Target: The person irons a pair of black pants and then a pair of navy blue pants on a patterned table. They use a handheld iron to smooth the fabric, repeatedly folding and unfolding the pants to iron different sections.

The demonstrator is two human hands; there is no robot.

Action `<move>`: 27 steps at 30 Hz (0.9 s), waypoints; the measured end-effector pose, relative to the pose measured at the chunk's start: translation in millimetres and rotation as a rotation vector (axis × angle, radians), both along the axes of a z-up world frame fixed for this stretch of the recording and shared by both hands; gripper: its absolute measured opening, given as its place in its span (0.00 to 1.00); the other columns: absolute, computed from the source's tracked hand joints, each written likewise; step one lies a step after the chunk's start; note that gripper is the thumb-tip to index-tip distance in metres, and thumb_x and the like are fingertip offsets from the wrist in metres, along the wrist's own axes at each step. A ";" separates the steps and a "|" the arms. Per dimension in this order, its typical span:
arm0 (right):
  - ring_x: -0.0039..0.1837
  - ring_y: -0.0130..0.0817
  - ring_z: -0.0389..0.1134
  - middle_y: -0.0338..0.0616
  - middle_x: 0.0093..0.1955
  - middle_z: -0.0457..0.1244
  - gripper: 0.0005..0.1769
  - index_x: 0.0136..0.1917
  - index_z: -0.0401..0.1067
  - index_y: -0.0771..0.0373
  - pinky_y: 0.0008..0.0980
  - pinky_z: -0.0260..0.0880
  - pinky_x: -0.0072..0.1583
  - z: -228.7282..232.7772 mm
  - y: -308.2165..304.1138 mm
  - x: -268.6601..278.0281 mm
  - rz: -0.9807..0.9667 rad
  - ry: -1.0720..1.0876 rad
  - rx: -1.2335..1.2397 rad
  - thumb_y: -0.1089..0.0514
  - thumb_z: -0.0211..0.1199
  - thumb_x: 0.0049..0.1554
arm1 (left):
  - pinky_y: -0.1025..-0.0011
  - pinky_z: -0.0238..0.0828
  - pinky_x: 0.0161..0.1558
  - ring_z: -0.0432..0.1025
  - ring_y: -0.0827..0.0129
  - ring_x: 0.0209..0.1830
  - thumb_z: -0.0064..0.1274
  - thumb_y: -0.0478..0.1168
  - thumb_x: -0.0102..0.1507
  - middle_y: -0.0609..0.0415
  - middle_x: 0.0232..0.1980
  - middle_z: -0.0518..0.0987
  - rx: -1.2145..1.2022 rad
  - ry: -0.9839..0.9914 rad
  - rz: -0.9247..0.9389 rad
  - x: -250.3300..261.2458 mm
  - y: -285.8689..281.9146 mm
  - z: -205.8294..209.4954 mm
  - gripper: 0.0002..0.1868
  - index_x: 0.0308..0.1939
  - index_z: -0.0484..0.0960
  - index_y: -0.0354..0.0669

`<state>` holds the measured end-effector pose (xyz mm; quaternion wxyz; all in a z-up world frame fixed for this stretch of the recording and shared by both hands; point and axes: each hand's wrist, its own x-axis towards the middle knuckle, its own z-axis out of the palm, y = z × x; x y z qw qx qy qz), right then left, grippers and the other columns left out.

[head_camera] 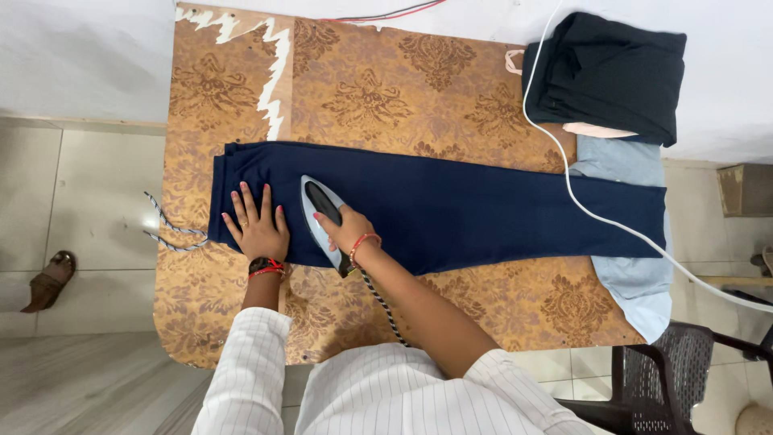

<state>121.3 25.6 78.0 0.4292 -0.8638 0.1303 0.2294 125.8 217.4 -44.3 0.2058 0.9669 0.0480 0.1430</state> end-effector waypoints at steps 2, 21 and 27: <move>0.32 0.31 0.74 0.43 0.30 0.69 0.33 0.49 0.72 0.68 0.30 0.74 0.40 3.6 -11.4 3.8 -0.043 -0.012 -0.032 0.32 0.60 0.57 | 0.41 0.31 0.78 0.45 0.54 0.85 0.43 0.52 0.72 0.49 0.85 0.54 0.015 0.009 0.016 -0.2 -2.3 3.7 0.27 0.77 0.71 0.60; 0.33 0.35 0.74 0.45 0.29 0.69 0.32 0.43 0.71 0.64 0.34 0.72 0.42 -7.3 -163.0 -8.0 -0.279 -0.001 -0.202 0.30 0.57 0.58 | 0.35 0.26 0.77 0.39 0.55 0.86 0.40 0.55 0.73 0.54 0.86 0.48 -0.147 0.143 -0.283 32.0 -187.1 15.8 0.31 0.80 0.61 0.57; 0.36 0.40 0.75 0.46 0.28 0.69 0.33 0.43 0.72 0.64 0.36 0.72 0.45 -4.3 -232.2 -41.7 -0.429 -0.013 -0.249 0.29 0.57 0.58 | 0.34 0.25 0.76 0.40 0.56 0.85 0.40 0.57 0.71 0.57 0.85 0.49 0.011 0.136 -0.273 29.4 -186.8 3.8 0.33 0.80 0.60 0.59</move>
